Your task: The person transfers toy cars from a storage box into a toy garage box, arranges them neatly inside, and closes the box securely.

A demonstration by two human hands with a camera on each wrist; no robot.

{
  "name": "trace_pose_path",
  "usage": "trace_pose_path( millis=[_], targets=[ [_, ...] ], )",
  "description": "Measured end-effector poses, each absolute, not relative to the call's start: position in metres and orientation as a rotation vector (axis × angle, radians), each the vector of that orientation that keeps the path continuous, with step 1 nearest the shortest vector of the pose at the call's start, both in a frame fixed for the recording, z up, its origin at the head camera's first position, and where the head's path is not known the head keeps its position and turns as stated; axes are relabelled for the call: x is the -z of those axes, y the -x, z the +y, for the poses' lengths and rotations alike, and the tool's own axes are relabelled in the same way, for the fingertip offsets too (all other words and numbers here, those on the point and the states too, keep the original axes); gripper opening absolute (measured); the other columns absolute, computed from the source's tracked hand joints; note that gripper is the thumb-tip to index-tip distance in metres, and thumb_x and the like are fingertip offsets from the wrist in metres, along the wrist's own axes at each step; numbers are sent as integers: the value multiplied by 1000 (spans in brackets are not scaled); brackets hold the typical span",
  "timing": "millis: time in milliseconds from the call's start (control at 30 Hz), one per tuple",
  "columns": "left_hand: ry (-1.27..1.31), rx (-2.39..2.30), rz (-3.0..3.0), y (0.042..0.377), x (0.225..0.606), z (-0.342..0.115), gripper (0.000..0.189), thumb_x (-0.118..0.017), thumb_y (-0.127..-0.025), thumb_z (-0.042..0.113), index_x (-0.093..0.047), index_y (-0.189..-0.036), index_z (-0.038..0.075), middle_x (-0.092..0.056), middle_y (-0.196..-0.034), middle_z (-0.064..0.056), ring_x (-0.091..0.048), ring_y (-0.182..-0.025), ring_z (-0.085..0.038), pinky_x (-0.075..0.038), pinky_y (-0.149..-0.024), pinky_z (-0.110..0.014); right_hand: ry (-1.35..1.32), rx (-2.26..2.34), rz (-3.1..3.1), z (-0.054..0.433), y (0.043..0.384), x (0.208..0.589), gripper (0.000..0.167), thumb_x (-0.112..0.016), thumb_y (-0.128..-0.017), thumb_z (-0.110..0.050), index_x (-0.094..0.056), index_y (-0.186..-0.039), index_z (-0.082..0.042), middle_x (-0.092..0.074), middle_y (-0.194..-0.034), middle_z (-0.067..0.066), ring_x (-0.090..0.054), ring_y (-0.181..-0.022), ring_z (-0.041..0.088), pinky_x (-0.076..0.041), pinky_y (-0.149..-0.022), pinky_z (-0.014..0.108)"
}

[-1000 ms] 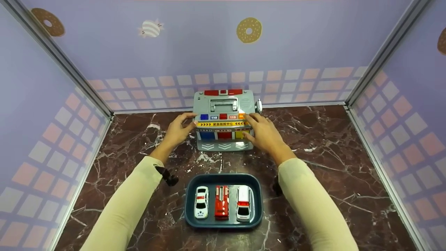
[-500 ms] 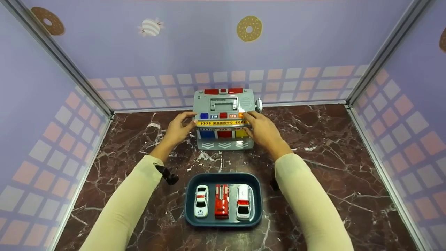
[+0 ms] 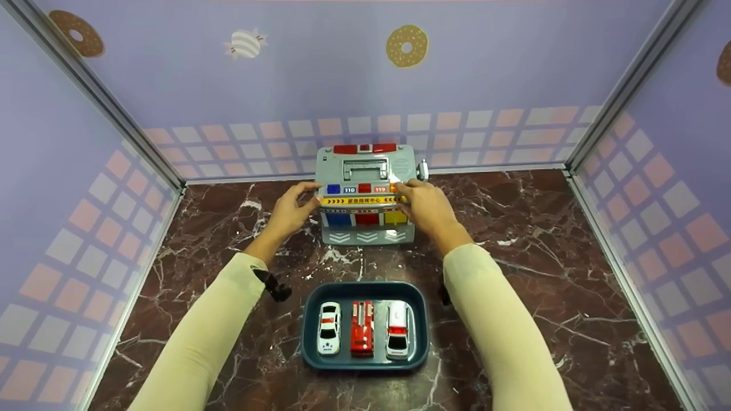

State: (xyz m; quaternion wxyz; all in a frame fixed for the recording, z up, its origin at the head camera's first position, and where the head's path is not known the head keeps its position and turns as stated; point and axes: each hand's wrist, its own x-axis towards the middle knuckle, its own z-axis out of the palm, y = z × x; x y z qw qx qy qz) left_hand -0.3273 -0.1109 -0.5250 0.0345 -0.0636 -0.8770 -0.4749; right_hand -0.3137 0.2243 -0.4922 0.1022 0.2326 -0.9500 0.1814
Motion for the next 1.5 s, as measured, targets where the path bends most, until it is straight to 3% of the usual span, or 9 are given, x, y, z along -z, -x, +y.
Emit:
trace_pose_path(
  millis=[267, 600, 1100, 1500],
  targets=[
    [203, 1469, -2705, 326, 524, -112, 35, -70, -110, 22, -70, -144, 13, -65, -144, -18, -71, -124, -32, -59, -107, -45, -743, -530, -2743, 223, 317, 493, 45, -84, -99, -17, -75, -142, -8, -78, -122, 23, -75, -107, 51, -59, -97, 65],
    [195, 1503, -2707, 325, 522, -111, 35, -69, -111, 22, -70, -145, 13, -64, -145, -20, -70, -117, -32, -59, -104, -45, -721, -524, -2777, 226, 315, 493, 47, -82, -100, -16, -72, -146, -9, -76, -126, 23, -73, -111, 51, -58, -99, 65],
    [196, 1495, -2713, 328, 525, -111, 35, -70, -111, 22, -70, -145, 13, -63, -148, -24, -71, -121, -36, -60, -106, -46, -734, -552, -2758, 225, 315, 495, 43, -82, -99, -9, -75, -142, -9, -76, -123, 19, -74, -110, 47, -60, -95, 62],
    [186, 1507, -2706, 329, 527, -111, 34, -69, -111, 22, -70, -144, 13, -63, -146, -23, -70, -124, -34, -59, -108, -45, -712, -540, -2783, 223, 313, 495, 44, -81, -100, -7, -74, -144, -8, -73, -125, 19, -74, -114, 45, -60, -98, 61]
  ],
)
